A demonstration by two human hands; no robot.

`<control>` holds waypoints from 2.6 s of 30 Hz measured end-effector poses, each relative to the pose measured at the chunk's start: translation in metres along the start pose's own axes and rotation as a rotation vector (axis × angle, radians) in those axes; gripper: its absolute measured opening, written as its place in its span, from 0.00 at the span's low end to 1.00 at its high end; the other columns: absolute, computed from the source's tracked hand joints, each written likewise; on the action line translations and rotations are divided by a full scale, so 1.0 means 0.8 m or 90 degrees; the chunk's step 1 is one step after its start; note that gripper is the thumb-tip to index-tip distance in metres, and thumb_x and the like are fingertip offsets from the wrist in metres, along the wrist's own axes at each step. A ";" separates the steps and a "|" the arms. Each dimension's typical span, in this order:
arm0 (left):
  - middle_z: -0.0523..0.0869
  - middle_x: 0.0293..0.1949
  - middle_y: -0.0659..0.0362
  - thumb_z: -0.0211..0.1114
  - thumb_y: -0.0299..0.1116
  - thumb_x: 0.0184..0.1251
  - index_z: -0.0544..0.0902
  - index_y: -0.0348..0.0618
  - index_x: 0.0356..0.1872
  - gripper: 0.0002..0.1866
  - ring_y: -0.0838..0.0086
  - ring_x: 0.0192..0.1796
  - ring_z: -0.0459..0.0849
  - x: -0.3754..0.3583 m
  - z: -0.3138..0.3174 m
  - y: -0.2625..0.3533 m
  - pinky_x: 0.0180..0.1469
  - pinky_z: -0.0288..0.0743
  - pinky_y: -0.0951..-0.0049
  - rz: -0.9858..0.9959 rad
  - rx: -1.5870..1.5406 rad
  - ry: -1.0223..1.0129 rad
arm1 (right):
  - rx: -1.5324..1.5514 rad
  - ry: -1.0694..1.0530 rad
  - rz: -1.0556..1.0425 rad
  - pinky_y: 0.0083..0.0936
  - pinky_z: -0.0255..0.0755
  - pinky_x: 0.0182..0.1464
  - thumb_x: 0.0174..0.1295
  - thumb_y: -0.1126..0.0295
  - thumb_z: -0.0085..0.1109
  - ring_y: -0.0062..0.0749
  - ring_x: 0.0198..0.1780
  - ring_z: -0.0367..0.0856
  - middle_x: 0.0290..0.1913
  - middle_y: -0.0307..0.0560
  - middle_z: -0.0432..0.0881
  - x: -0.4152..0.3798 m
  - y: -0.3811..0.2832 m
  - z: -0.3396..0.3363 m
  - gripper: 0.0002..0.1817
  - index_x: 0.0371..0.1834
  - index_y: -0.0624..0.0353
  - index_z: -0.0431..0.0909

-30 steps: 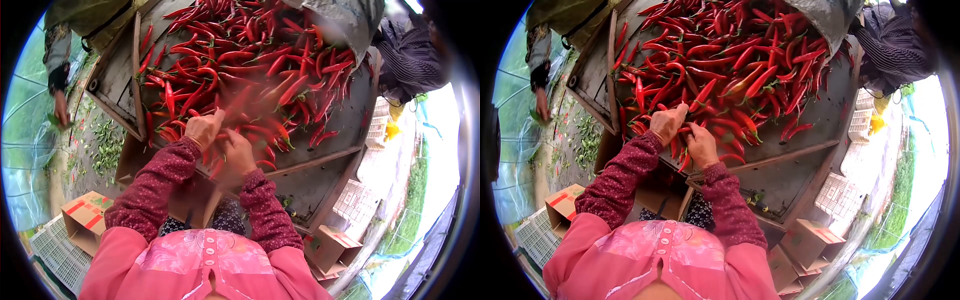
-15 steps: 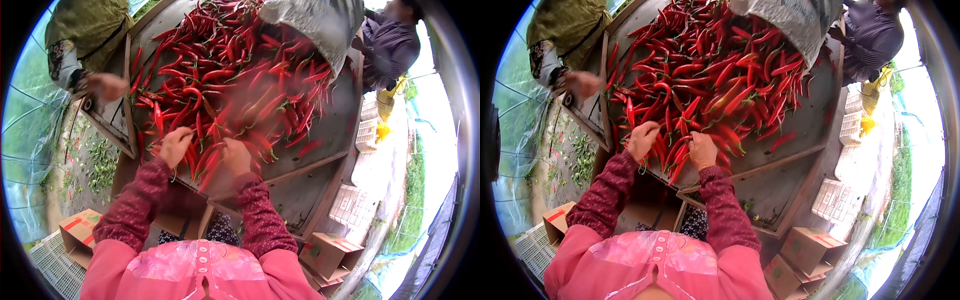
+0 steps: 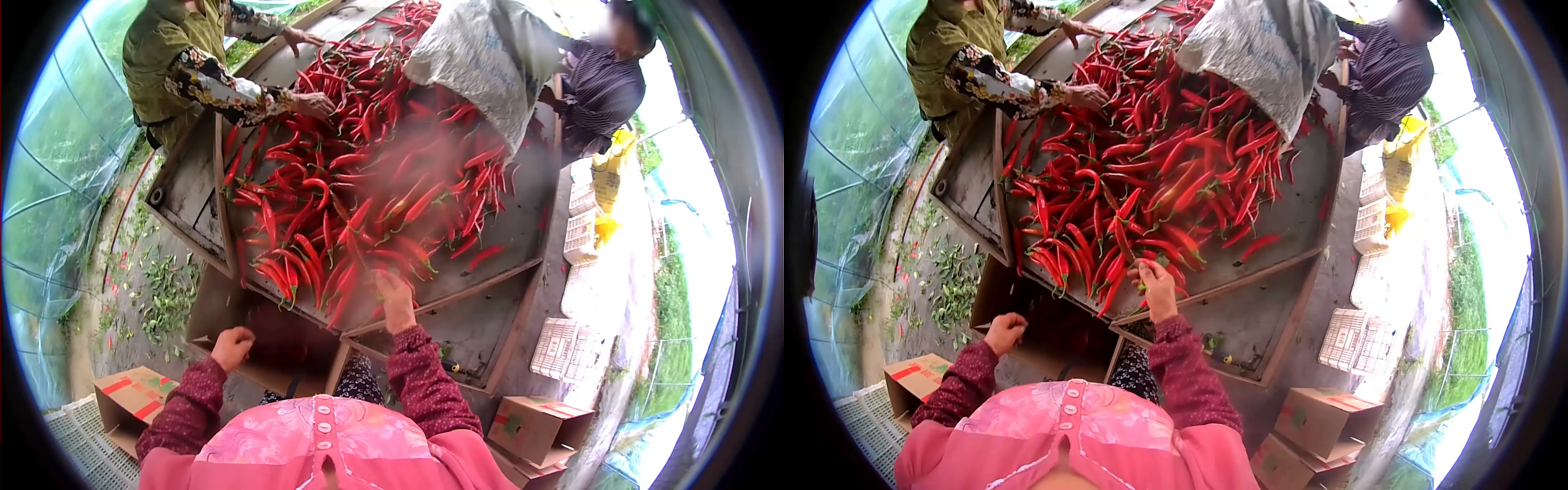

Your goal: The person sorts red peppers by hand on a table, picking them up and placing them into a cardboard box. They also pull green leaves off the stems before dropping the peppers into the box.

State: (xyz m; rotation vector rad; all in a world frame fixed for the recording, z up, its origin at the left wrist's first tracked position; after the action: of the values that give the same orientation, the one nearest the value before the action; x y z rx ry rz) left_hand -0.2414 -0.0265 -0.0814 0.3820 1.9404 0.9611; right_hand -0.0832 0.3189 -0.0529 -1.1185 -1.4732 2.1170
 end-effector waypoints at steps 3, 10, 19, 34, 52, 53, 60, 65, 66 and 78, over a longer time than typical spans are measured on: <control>0.83 0.25 0.55 0.58 0.24 0.59 0.82 0.35 0.37 0.07 0.70 0.29 0.84 -0.021 -0.041 -0.091 0.31 0.78 0.70 0.139 0.228 0.054 | 0.015 0.020 0.051 0.14 0.68 0.31 0.70 0.63 0.50 0.16 0.32 0.76 0.36 0.39 0.83 -0.029 0.007 0.000 0.14 0.51 0.61 0.76; 0.82 0.21 0.51 0.55 0.23 0.62 0.82 0.34 0.36 0.08 0.66 0.18 0.82 -0.100 -0.137 -0.208 0.18 0.75 0.67 -0.231 0.073 0.112 | 0.033 0.044 0.063 0.14 0.70 0.32 0.69 0.65 0.54 0.18 0.33 0.79 0.36 0.39 0.84 -0.077 -0.002 -0.005 0.12 0.49 0.58 0.78; 0.79 0.17 0.50 0.52 0.27 0.64 0.82 0.35 0.40 0.11 0.67 0.14 0.80 -0.148 -0.174 -0.281 0.15 0.74 0.68 -0.347 0.213 0.101 | 0.283 -0.035 -0.008 0.32 0.80 0.37 0.69 0.65 0.52 0.33 0.39 0.81 0.46 0.46 0.80 -0.097 -0.069 -0.010 0.17 0.58 0.59 0.70; 0.85 0.23 0.48 0.55 0.31 0.61 0.84 0.38 0.36 0.11 0.65 0.21 0.85 -0.061 -0.103 -0.115 0.31 0.78 0.67 0.028 0.475 -0.050 | 0.484 -0.031 -0.101 0.32 0.78 0.48 0.67 0.76 0.48 0.41 0.52 0.80 0.54 0.53 0.79 -0.122 -0.078 -0.075 0.21 0.64 0.60 0.65; 0.84 0.32 0.45 0.61 0.34 0.60 0.82 0.41 0.39 0.10 0.50 0.39 0.82 0.060 0.032 0.088 0.43 0.76 0.58 0.198 0.569 -0.129 | 0.030 0.677 0.005 0.30 0.69 0.51 0.61 0.68 0.57 0.31 0.59 0.70 0.63 0.45 0.71 -0.152 0.015 -0.569 0.31 0.69 0.56 0.63; 0.83 0.32 0.45 0.61 0.34 0.60 0.82 0.41 0.39 0.10 0.50 0.39 0.82 0.061 0.039 0.101 0.43 0.75 0.58 0.199 0.565 -0.131 | 0.037 0.677 -0.016 0.31 0.69 0.49 0.61 0.68 0.56 0.26 0.53 0.75 0.56 0.41 0.77 -0.143 0.029 -0.585 0.28 0.66 0.56 0.65; 0.83 0.28 0.47 0.59 0.30 0.60 0.82 0.42 0.40 0.09 0.54 0.35 0.83 0.054 0.025 0.095 0.40 0.76 0.62 0.257 0.451 -0.040 | -0.131 0.625 -0.171 0.24 0.68 0.53 0.64 0.72 0.54 0.25 0.53 0.76 0.53 0.44 0.78 -0.106 -0.036 -0.471 0.20 0.60 0.60 0.71; 0.81 0.23 0.53 0.53 0.24 0.64 0.81 0.37 0.40 0.09 0.69 0.29 0.81 0.067 -0.019 0.085 0.36 0.75 0.71 0.227 0.293 0.010 | -0.194 0.445 -0.172 0.17 0.66 0.49 0.66 0.74 0.51 0.22 0.49 0.77 0.48 0.38 0.81 -0.086 -0.051 -0.305 0.15 0.55 0.60 0.75; 0.81 0.24 0.54 0.52 0.23 0.64 0.81 0.36 0.40 0.10 0.71 0.30 0.80 0.080 -0.028 0.079 0.37 0.75 0.72 0.225 0.257 0.036 | -0.216 0.389 -0.180 0.16 0.67 0.48 0.65 0.74 0.52 0.21 0.48 0.77 0.47 0.38 0.81 -0.083 -0.043 -0.271 0.15 0.55 0.60 0.75; 0.83 0.47 0.44 0.65 0.49 0.58 0.77 0.34 0.51 0.29 0.58 0.52 0.82 0.204 -0.040 0.120 0.56 0.73 0.65 0.148 0.232 0.163 | -0.593 0.089 -0.098 0.32 0.73 0.52 0.61 0.65 0.58 0.41 0.47 0.82 0.45 0.57 0.83 -0.025 0.020 -0.045 0.23 0.58 0.64 0.72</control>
State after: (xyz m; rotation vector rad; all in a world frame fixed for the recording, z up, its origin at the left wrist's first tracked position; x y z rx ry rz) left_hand -0.3670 0.1183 -0.0966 0.7371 2.3515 0.8296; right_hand -0.0409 0.3223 -0.0650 -1.3145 -2.4522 1.1799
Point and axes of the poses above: each hand's wrist, its own x-axis towards the middle knuckle, its own z-axis out of the palm, y = z × x, the point moved 5 cm from there along x, towards the middle knuckle
